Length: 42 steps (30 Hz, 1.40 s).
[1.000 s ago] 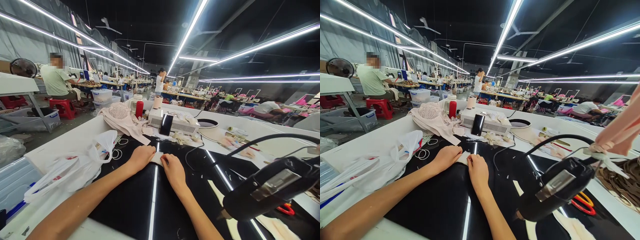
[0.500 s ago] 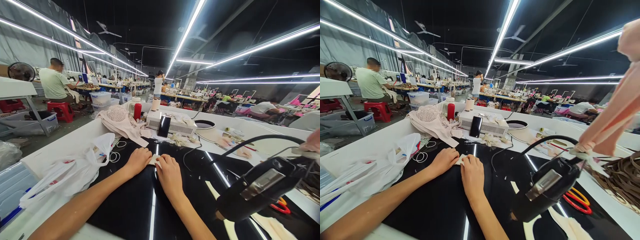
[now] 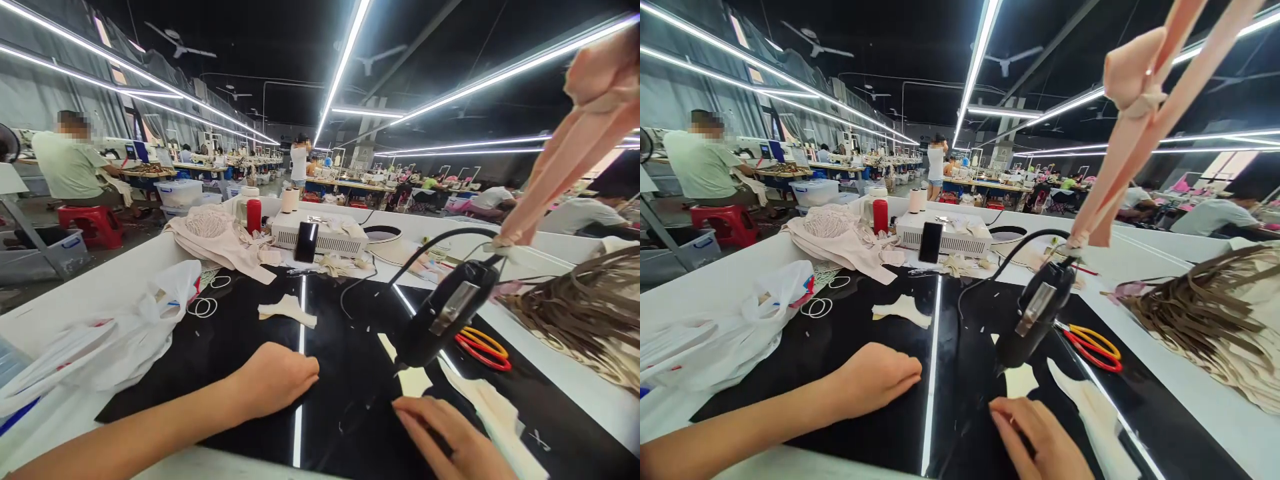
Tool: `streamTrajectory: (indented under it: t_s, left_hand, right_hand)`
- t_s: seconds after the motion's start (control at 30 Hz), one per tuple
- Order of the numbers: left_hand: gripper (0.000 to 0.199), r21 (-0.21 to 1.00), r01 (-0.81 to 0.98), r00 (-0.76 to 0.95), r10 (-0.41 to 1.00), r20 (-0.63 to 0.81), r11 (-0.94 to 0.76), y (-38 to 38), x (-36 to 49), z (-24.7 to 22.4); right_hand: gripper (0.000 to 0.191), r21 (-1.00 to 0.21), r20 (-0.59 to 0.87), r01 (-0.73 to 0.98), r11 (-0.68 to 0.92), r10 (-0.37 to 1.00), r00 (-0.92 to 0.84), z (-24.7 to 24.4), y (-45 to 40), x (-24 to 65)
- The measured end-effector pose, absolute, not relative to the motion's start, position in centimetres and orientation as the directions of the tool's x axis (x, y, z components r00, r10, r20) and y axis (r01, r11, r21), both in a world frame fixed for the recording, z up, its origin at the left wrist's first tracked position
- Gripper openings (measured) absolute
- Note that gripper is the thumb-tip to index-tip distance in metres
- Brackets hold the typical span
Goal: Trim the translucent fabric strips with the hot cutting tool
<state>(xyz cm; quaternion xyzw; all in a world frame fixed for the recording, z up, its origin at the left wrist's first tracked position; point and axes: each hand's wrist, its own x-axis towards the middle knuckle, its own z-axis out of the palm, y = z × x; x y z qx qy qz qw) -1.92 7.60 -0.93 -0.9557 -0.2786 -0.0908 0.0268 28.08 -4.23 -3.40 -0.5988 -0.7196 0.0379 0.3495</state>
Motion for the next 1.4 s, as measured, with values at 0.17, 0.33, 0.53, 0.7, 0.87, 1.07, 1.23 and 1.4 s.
streamTrajectory:
  t_s: [0.17, 0.33, 0.53, 0.7, 0.87, 1.07, 1.23, 1.4]
  left_hand:
    - [0.024, -0.040, 0.316, 0.935, 0.304, 0.181, -0.948, 3.3, 2.3, -2.2]
    - [0.018, -0.036, 0.246, 0.945, 0.232, 0.233, -0.969, 2.0, 6.5, -2.7]
    - [0.016, -0.060, 0.376, 0.914, 0.360, 0.187, -0.924, 1.5, 10.0, -3.1]
    - [0.020, -0.087, 0.432, 0.894, 0.413, 0.176, -0.898, 1.1, 10.9, -3.7]
    - [0.023, -0.045, 0.434, 0.878, 0.411, 0.246, -0.900, 0.8, 11.2, -4.2]
    - [0.023, 0.032, 0.467, 0.849, 0.458, 0.264, -0.884, 0.7, 11.5, -4.6]
    - [0.022, 0.011, 0.469, 0.856, 0.458, 0.241, -0.883, 0.5, 11.5, -4.3]
    - [0.019, -0.033, 0.472, 0.855, 0.448, 0.262, -0.881, 0.3, 11.3, -4.2]
  right_hand:
    - [0.039, -0.522, 0.378, 0.853, -0.012, 0.893, 0.244, -3.3, -6.0, 33.2]
    - [0.030, -0.477, 0.357, 0.879, 0.001, 0.914, 0.192, -3.3, -5.8, 32.2]
    - [0.029, -0.418, 0.373, 0.901, 0.114, 0.926, 0.056, -4.6, -4.2, 30.9]
    - [0.043, -0.361, 0.420, 0.916, 0.175, 0.907, -0.008, -5.5, -3.5, 30.7]
    - [0.047, -0.368, 0.470, 0.910, 0.190, 0.883, 0.006, -6.2, -3.7, 31.1]
    - [0.035, -0.619, 0.291, 0.782, 0.074, 0.946, 0.141, -6.6, -3.2, 32.6]
    - [0.033, -0.778, 0.169, 0.626, -0.052, 0.943, 0.288, -4.7, -2.5, 32.7]
    - [0.035, -0.807, 0.164, 0.587, -0.071, 0.926, 0.339, -2.8, -2.3, 32.1]
